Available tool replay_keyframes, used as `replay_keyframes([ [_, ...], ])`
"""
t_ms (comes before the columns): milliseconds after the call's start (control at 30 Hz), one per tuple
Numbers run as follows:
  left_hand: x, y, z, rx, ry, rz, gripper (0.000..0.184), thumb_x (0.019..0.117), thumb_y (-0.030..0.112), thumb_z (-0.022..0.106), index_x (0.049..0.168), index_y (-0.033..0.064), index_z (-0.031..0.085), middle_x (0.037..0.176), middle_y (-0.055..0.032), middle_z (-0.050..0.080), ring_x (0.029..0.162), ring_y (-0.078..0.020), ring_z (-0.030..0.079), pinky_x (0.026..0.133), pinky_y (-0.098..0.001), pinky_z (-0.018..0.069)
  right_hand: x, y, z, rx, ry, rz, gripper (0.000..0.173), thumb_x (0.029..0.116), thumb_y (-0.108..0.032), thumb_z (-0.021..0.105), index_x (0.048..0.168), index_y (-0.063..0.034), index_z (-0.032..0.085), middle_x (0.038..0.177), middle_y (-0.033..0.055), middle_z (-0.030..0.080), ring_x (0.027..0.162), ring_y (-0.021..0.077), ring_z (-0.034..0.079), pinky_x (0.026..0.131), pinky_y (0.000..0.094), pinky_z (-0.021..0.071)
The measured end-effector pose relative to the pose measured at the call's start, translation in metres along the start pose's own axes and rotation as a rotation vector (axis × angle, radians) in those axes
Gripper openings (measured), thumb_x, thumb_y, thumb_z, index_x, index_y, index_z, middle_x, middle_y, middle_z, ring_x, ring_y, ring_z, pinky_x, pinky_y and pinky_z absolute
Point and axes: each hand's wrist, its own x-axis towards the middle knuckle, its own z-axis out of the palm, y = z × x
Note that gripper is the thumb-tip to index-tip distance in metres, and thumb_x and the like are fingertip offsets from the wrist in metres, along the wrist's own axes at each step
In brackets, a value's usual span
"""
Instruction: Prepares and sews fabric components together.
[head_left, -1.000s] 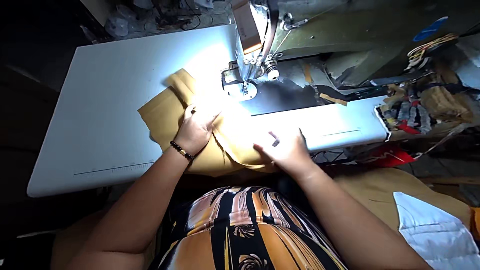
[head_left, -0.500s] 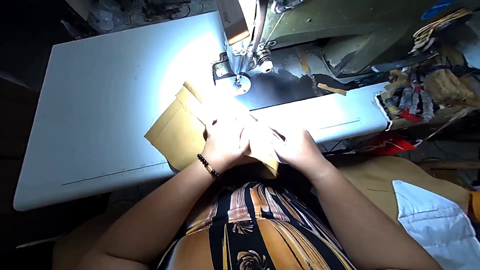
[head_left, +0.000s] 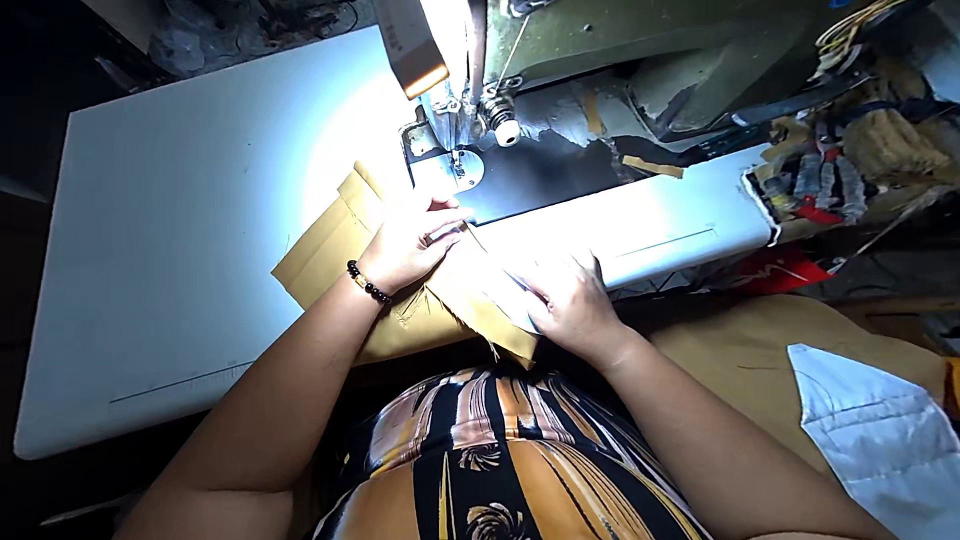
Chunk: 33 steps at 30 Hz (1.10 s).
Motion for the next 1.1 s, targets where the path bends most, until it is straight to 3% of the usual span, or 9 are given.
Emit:
replay_keyframes([
  [100, -0.001, 0.002, 0.0, 0.058, -0.017, 0.041, 0.021, 0.0958, 0.013, 0.065, 0.109, 0.0037, 0.079, 0.124, -0.0174, 0.067, 0.121, -0.0257, 0.061, 0.107, -0.0364, 0.0455, 0.0, 0.001, 0.0, -0.008, -0.012, -0.014, 0.027, 0.0893, -0.017, 0.055, 0.098, -0.008, 0.079, 0.09, 0.0103, 0.071, 0.093, 0.0321, 0.067, 0.086, 0.0593, 0.046],
  [200, -0.002, 0.003, 0.0, 0.062, -0.025, 0.035, 0.019, 0.097, 0.013, 0.064, 0.104, 0.0046, 0.08, 0.115, -0.0123, 0.073, 0.112, -0.0206, 0.067, 0.101, -0.0335, 0.0506, 0.0, 0.002, 0.001, -0.017, -0.01, -0.038, 0.027, 0.089, -0.016, 0.055, 0.098, -0.0084, 0.079, 0.091, 0.0106, 0.071, 0.091, 0.0324, 0.067, 0.084, 0.0589, 0.0453],
  [367, -0.003, 0.001, 0.001, 0.119, -0.048, 0.092, 0.025, 0.0969, 0.011, 0.06, 0.112, 0.0043, 0.078, 0.11, -0.0136, 0.072, 0.106, -0.0232, 0.067, 0.097, -0.0358, 0.0511, 0.002, -0.001, -0.002, -0.053, -0.075, -0.046, 0.027, 0.0911, -0.016, 0.053, 0.099, -0.0086, 0.078, 0.088, 0.01, 0.069, 0.091, 0.0326, 0.066, 0.085, 0.0595, 0.0451],
  [533, -0.002, 0.004, -0.001, 0.387, -0.116, 0.209, 0.027, 0.0977, 0.014, 0.055, 0.11, 0.0095, 0.079, 0.11, -0.0082, 0.075, 0.118, -0.0304, 0.064, 0.102, -0.0517, 0.0441, 0.009, -0.005, -0.013, -0.034, -0.192, -0.002, 0.034, 0.0946, -0.02, 0.048, 0.107, -0.01, 0.078, 0.09, 0.0089, 0.069, 0.095, 0.0307, 0.066, 0.087, 0.0593, 0.0455],
  [667, 0.007, 0.005, -0.011, 0.349, -0.218, 0.254, 0.03, 0.0921, 0.005, 0.054, 0.111, 0.0034, 0.077, 0.108, -0.0147, 0.074, 0.114, -0.035, 0.066, 0.102, -0.053, 0.0472, 0.026, -0.021, -0.023, -0.024, -0.239, 0.036, 0.042, 0.0991, -0.043, 0.05, 0.107, -0.0121, 0.077, 0.092, 0.0087, 0.071, 0.095, 0.0303, 0.067, 0.083, 0.0583, 0.0506],
  [767, 0.017, 0.005, -0.023, 0.202, -0.367, 0.111, 0.049, 0.0808, -0.001, 0.058, 0.129, 0.0011, 0.067, 0.116, -0.018, 0.071, 0.114, -0.037, 0.064, 0.101, -0.0529, 0.0469, 0.036, -0.039, -0.017, -0.083, -0.222, 0.034, 0.053, 0.0897, -0.055, 0.066, 0.102, -0.0041, 0.074, 0.091, 0.0126, 0.071, 0.088, 0.0305, 0.07, 0.074, 0.0514, 0.0568],
  [900, 0.027, 0.007, -0.027, 0.114, -0.434, -0.039, 0.074, 0.0701, 0.002, 0.062, 0.144, 0.0072, 0.056, 0.114, -0.0122, 0.069, 0.115, -0.0328, 0.06, 0.1, -0.0507, 0.0447, 0.052, -0.057, -0.023, -0.159, -0.384, 0.143, 0.028, 0.0978, -0.03, 0.065, 0.103, -0.0033, 0.073, 0.091, 0.0143, 0.07, 0.09, 0.032, 0.07, 0.072, 0.0485, 0.0571],
  [1033, 0.024, 0.001, -0.015, 0.068, -0.275, -0.044, 0.048, 0.0907, 0.009, 0.055, 0.138, 0.0047, 0.06, 0.11, -0.0114, 0.071, 0.111, -0.0282, 0.064, 0.1, -0.0474, 0.0461, 0.054, -0.049, -0.019, -0.106, -0.235, 0.124, 0.019, 0.0994, -0.008, 0.056, 0.103, -0.0013, 0.073, 0.081, 0.0143, 0.068, 0.076, 0.0313, 0.07, 0.062, 0.0479, 0.0562],
  [1100, 0.023, 0.0, -0.009, 0.044, -0.19, -0.076, 0.04, 0.0984, 0.011, 0.052, 0.137, 0.0015, 0.058, 0.114, -0.0129, 0.07, 0.112, -0.0259, 0.063, 0.1, -0.0439, 0.0461, 0.05, -0.04, -0.011, -0.147, -0.211, 0.108, 0.017, 0.097, -0.004, 0.057, 0.101, 0.0048, 0.071, 0.089, 0.02, 0.069, 0.079, 0.0359, 0.07, 0.064, 0.0505, 0.0565],
])
